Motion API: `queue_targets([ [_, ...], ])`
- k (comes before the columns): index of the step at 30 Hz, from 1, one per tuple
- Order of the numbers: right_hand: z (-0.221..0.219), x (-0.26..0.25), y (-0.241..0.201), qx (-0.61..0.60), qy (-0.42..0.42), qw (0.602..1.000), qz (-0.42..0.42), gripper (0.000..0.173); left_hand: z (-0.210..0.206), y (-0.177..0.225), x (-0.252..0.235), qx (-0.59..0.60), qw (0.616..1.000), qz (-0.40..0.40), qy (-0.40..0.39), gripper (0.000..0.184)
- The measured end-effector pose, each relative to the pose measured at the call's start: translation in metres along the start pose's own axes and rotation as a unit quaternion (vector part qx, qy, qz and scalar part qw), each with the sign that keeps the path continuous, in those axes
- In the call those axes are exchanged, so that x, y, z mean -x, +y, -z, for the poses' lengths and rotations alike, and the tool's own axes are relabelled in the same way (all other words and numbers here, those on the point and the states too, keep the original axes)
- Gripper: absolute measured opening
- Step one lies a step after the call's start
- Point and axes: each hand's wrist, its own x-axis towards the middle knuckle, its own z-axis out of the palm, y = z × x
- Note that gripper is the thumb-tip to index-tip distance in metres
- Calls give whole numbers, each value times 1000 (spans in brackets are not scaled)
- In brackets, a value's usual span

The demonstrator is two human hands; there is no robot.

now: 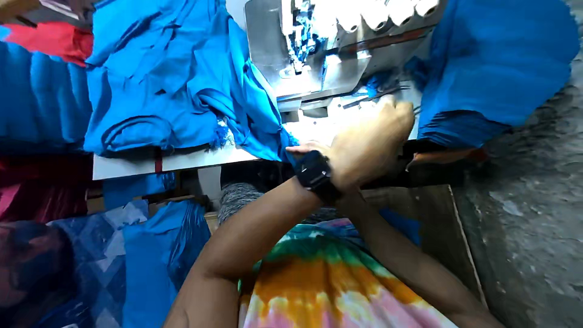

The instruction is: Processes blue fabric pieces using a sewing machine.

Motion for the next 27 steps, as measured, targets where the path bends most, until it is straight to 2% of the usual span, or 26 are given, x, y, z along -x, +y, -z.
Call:
queue_targets([
  [2,11,2,-36,-26,78,997,-15,11,23,-17,13,89,991,-45,90,32],
  [3,14,-1,-44,-21,126,992,16,13,35,-29,27,145,980,-59,119,31],
  [4,19,-5,-49,-39,142,988,38,20,45,-41,45,202,971,-50,120,31],
  [6,26,-11,-49,-97,147,983,46,32,58,-64,85,302,948,20,100,33],
  [7,30,-12,-49,-105,152,982,37,35,60,-73,100,312,944,46,95,30],
  [10,33,-13,-48,-94,158,983,23,38,52,-88,117,197,971,74,117,28],
  [13,32,-15,-50,-74,156,985,29,42,37,-96,116,21,986,34,163,28],
  [16,32,-16,-54,-48,154,986,43,49,29,-97,109,-90,985,32,144,29],
  [21,33,-14,-54,-20,162,985,60,46,30,-92,94,-163,978,23,130,27],
  [27,33,-14,-50,-9,164,984,65,43,22,-89,81,-169,978,2,119,22],
])
